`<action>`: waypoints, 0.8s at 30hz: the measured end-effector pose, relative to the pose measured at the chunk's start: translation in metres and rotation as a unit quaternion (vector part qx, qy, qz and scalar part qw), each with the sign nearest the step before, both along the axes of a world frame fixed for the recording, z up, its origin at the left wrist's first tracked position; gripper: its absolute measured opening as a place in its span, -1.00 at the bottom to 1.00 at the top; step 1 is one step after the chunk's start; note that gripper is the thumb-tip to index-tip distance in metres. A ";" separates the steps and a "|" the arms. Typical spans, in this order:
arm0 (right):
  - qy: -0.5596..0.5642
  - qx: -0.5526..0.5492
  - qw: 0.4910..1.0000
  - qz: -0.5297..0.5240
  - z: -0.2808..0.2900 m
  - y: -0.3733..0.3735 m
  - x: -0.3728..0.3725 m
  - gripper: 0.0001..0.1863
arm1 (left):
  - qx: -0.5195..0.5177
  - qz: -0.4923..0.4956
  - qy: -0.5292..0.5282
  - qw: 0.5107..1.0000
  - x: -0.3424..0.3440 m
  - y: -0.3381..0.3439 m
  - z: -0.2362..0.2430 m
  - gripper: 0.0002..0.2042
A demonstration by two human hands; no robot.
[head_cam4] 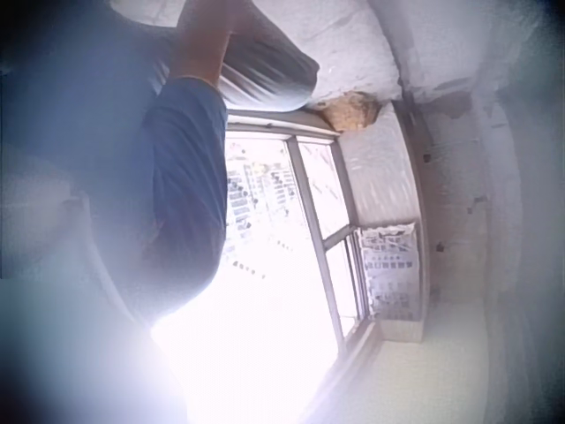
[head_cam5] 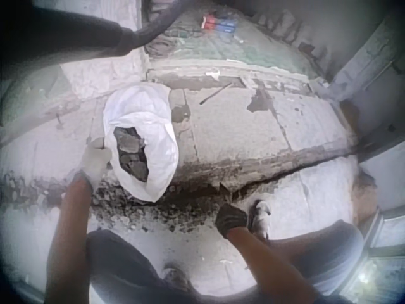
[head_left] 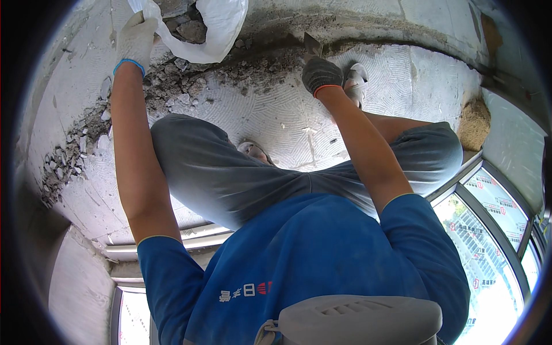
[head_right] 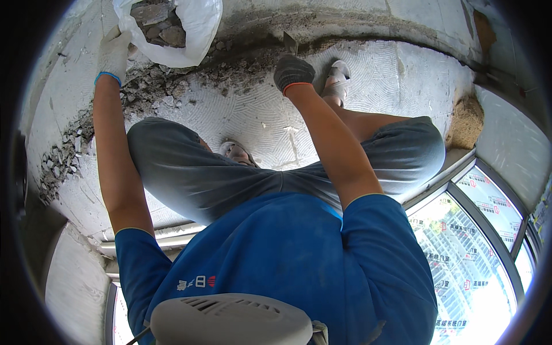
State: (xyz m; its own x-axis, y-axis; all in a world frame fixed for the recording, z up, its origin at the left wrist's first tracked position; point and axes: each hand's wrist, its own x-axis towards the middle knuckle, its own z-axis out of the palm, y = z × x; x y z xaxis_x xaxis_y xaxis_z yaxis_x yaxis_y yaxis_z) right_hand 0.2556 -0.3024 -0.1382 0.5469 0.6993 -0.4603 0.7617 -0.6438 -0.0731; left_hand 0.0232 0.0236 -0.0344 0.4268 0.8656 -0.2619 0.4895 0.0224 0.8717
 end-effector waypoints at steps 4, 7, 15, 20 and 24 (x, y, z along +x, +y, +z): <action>0.012 0.032 0.995 -0.098 0.008 -0.009 0.004 -0.66 | 0.021 0.014 -0.002 1.000 -0.009 -0.005 0.005 -0.71; 0.027 -0.083 0.989 -0.119 -0.058 -0.036 -0.003 -0.50 | -0.011 -0.006 -0.017 1.000 -0.003 0.005 -0.005 -0.69; 0.126 0.050 0.963 -0.234 -0.001 0.004 -0.046 -0.47 | 0.000 0.022 -0.018 1.000 -0.019 -0.001 0.003 -0.69; 0.122 -0.027 0.966 -0.225 -0.026 0.013 -0.044 -0.40 | 0.001 0.016 -0.003 1.000 -0.006 -0.003 0.001 -0.67; 0.150 -0.013 0.966 -0.211 0.000 0.037 -0.067 -0.54 | -0.009 0.024 -0.002 1.000 -0.015 -0.005 -0.001 -0.67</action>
